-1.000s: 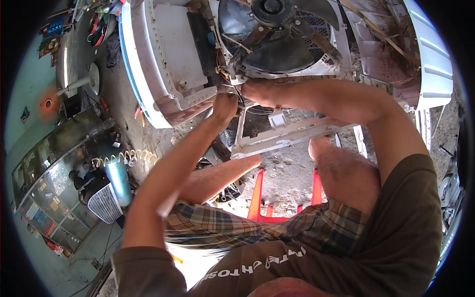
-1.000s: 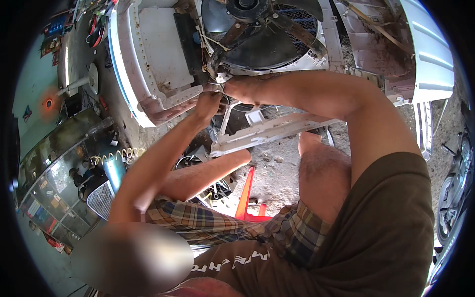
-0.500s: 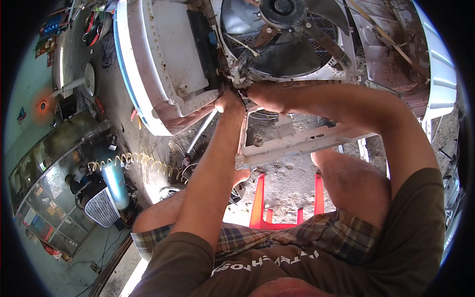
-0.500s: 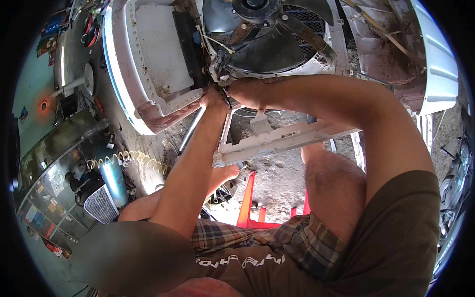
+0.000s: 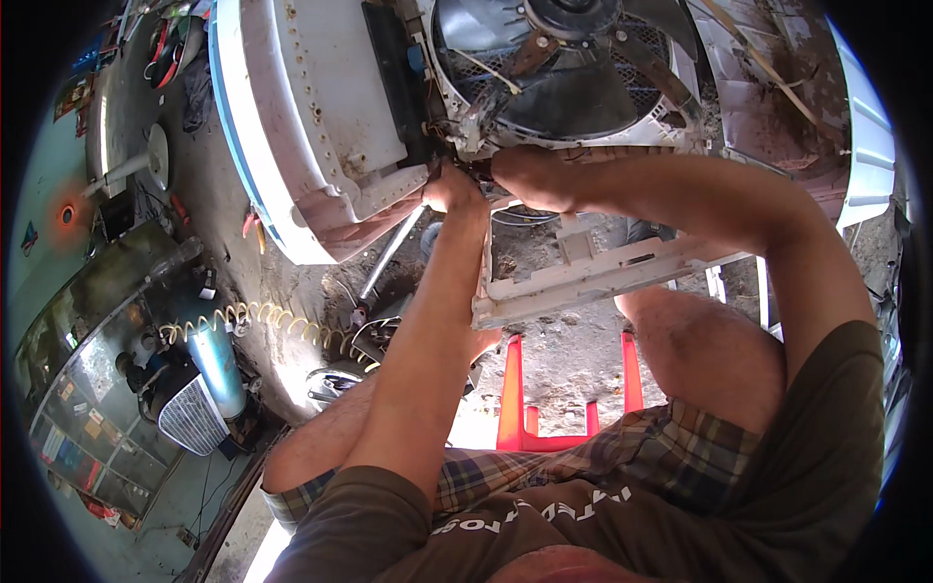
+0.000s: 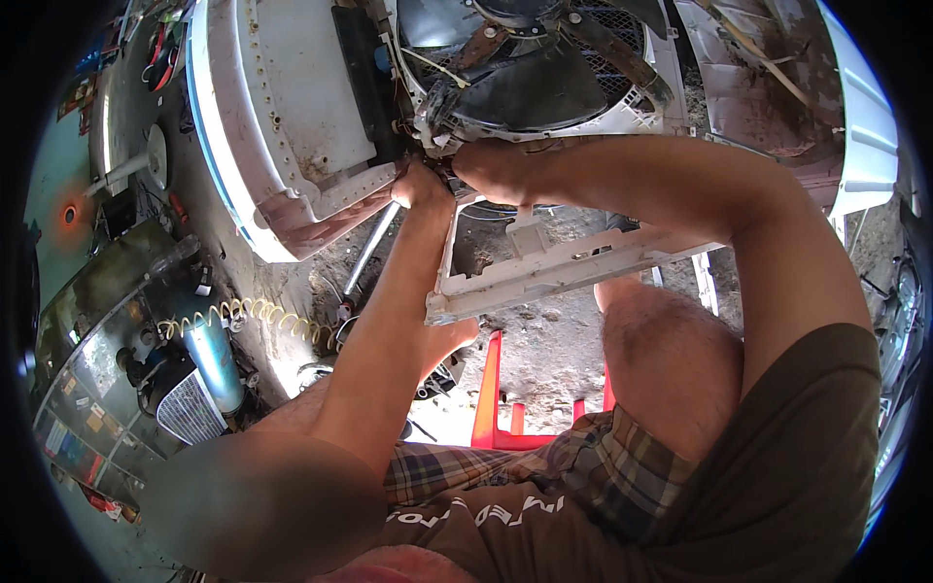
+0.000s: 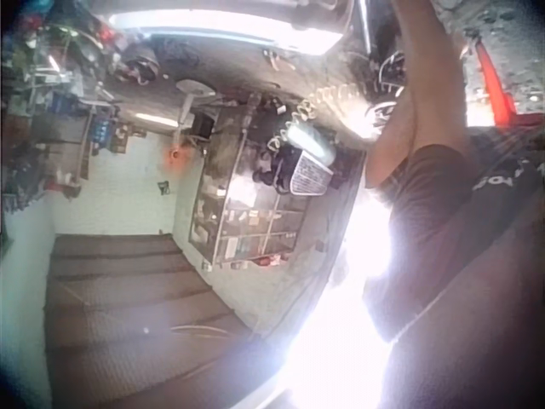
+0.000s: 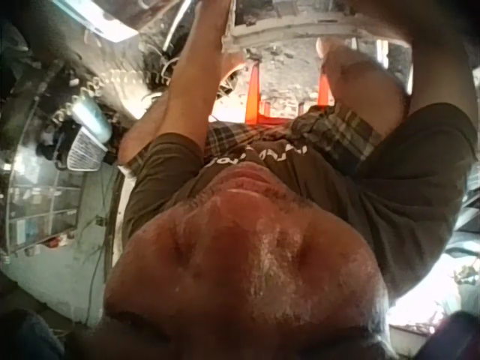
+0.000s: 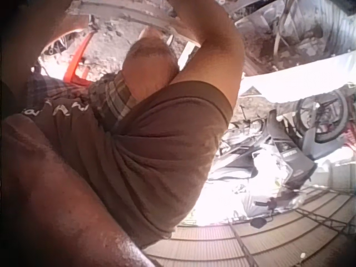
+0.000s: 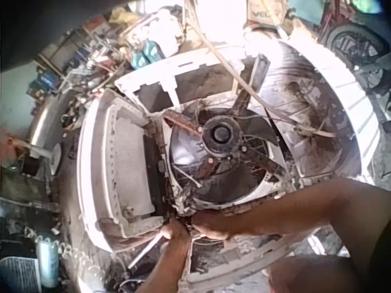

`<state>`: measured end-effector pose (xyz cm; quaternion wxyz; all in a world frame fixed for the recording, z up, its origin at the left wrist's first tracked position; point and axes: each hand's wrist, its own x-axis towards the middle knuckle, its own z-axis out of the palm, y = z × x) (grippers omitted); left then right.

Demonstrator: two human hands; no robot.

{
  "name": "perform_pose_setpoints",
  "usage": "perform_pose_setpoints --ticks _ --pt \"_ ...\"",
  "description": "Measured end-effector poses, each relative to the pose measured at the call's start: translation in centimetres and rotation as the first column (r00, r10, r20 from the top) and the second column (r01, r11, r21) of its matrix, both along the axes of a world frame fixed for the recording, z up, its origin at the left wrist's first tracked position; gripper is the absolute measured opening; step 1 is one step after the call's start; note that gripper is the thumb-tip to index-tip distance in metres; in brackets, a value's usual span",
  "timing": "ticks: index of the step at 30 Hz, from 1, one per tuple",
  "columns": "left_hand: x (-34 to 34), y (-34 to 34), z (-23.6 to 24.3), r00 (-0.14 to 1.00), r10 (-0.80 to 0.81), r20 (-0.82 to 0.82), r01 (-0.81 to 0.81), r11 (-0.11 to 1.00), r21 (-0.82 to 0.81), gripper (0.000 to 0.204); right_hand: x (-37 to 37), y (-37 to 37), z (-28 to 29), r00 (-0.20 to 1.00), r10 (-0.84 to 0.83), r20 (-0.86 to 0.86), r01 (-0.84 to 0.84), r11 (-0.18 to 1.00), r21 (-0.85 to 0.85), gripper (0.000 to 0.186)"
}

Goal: Repairing and reassembling a portable evaporative air cooler using hand tools.

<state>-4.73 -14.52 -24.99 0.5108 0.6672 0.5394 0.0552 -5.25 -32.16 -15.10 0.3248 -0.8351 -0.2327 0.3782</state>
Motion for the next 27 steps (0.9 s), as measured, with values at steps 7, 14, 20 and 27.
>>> perform_pose_setpoints --ticks 7,14,20,27 --pt "0.4 -1.0 -0.5 0.997 0.061 -0.043 -0.064 0.995 -0.078 0.052 1.0 0.3 0.6 0.968 0.241 0.065 -0.237 0.970 -0.060 0.016" --pt "0.2 -3.6 0.0 0.994 0.009 0.108 0.002 0.994 -0.107 0.041 -2.7 -1.9 -5.8 0.860 -0.011 0.510 -0.142 0.955 0.260 0.005" --pt "0.9 -1.4 1.7 0.999 0.019 0.047 -0.015 0.996 -0.083 0.039 -0.7 0.6 -2.0 0.990 0.028 0.141 -0.039 0.996 0.080 0.008" --pt "0.7 -4.1 3.9 0.995 0.067 -0.074 -0.075 0.991 -0.113 0.038 -0.7 -0.6 -0.6 0.997 0.035 -0.065 -0.046 0.984 -0.171 0.011"
